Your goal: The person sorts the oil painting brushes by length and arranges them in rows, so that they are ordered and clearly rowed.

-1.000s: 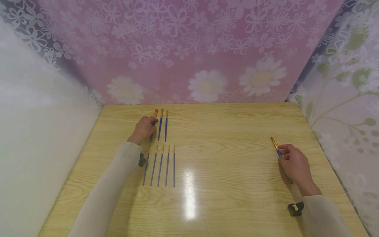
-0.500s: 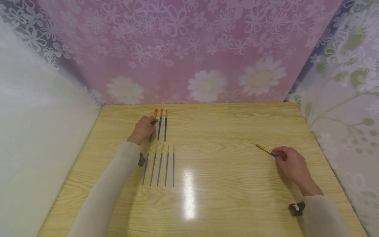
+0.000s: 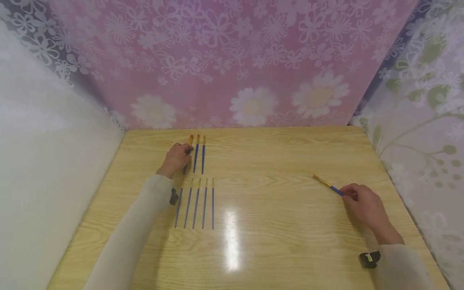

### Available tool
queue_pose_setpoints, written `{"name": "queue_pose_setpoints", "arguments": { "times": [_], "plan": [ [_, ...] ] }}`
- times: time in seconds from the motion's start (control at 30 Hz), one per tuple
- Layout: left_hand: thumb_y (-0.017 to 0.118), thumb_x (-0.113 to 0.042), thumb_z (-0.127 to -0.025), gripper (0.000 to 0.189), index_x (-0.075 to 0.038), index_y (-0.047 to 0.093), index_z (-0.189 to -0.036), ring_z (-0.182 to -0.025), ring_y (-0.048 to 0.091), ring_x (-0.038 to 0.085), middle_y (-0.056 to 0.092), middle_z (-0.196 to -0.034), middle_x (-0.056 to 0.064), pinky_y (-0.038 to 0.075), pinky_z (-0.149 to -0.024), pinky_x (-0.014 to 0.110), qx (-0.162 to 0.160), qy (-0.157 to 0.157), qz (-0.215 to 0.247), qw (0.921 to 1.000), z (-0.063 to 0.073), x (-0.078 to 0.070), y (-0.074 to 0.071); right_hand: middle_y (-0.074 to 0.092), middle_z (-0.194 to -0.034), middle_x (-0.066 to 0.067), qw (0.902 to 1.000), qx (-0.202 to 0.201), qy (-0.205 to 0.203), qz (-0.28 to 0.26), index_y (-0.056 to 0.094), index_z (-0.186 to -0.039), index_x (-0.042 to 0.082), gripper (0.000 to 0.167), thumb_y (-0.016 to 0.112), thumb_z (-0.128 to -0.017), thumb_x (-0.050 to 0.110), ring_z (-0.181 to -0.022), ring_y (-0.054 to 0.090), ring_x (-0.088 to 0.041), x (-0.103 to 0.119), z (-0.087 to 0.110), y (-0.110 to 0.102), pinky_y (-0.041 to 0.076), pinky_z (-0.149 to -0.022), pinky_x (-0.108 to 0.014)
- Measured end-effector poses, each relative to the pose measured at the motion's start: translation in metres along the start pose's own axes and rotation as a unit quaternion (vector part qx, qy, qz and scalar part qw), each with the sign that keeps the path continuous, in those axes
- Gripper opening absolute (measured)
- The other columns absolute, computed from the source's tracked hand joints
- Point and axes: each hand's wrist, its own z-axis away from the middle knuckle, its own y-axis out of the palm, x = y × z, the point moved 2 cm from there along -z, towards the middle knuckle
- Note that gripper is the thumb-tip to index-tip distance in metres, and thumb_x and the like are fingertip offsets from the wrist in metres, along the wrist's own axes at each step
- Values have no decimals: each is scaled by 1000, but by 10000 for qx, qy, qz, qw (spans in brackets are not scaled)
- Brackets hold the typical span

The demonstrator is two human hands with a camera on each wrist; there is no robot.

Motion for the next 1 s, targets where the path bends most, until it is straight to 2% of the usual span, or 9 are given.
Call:
{"name": "queue_pose_setpoints", "arguments": {
  "times": [0.1, 0.13, 0.3, 0.37, 0.43, 0.7, 1.0],
  "plan": [
    [59, -12, -112, 39, -7, 62, -150, -118, 63, 40, 53, -149, 25, 54, -103, 55, -13, 8, -19, 10000, 0, 1, 0, 76, -104, -21, 9999, -68, 24, -108, 72, -119, -3, 17, 70, -104, 5, -80, 55, 10, 10, -2, 2, 46, -66, -28],
    [59, -11, -112, 39, -7, 63, -150, -118, 63, 39, 53, -149, 25, 54, -103, 54, -19, 19, -30, 10000, 1, 1, 0, 75, -104, -22, 9999, -95, 43, -127, 72, -120, -3, 18, 69, -105, 6, -80, 57, 6, 15, -3, 3, 46, -65, -27],
    [59, -11, -112, 38, -6, 63, -150, -117, 63, 39, 54, -147, 25, 55, -102, 54, -56, 55, -37, 10000, 2, 1, -1, 74, -110, -24, 9994, -147, 159, -259, 69, -126, -3, 23, 65, -109, 11, -88, 71, -24, 42, -13, 13, 47, -61, -25],
    [59, -11, -112, 38, -7, 63, -150, -116, 63, 39, 54, -148, 25, 55, -101, 53, -56, 45, -15, 10000, 2, 1, -1, 74, -114, -26, 9992, -80, 168, -366, 68, -129, -4, 25, 64, -110, 13, -95, 72, -37, 54, -18, 18, 49, -63, -26],
    [59, -12, -112, 39, -7, 62, -151, -115, 63, 38, 54, -148, 25, 55, -100, 53, -31, 28, 3, 10000, 2, 1, -1, 73, -118, -27, 9987, 12, 181, -471, 66, -132, -4, 28, 63, -111, 15, -101, 72, -43, 64, -24, 22, 50, -66, -27],
    [58, -12, -113, 39, -7, 61, -152, -116, 62, 37, 53, -148, 24, 55, -100, 52, 13, 16, 23, 10000, 2, 0, -1, 71, -122, -25, 9963, 200, 38, -833, 64, -138, -2, 32, 63, -112, 16, -106, 73, -43, 106, -45, 39, 52, -67, -27],
    [60, -12, -113, 39, -8, 62, -152, -116, 63, 36, 54, -147, 22, 55, -101, 51, 16, -26, 2, 10000, 2, 0, -1, 72, -123, -23, 9938, 379, -16, -1046, 65, -137, 0, 30, 65, -110, 14, -106, 73, -39, 135, -61, 58, 54, -73, -31]
  ]
}}
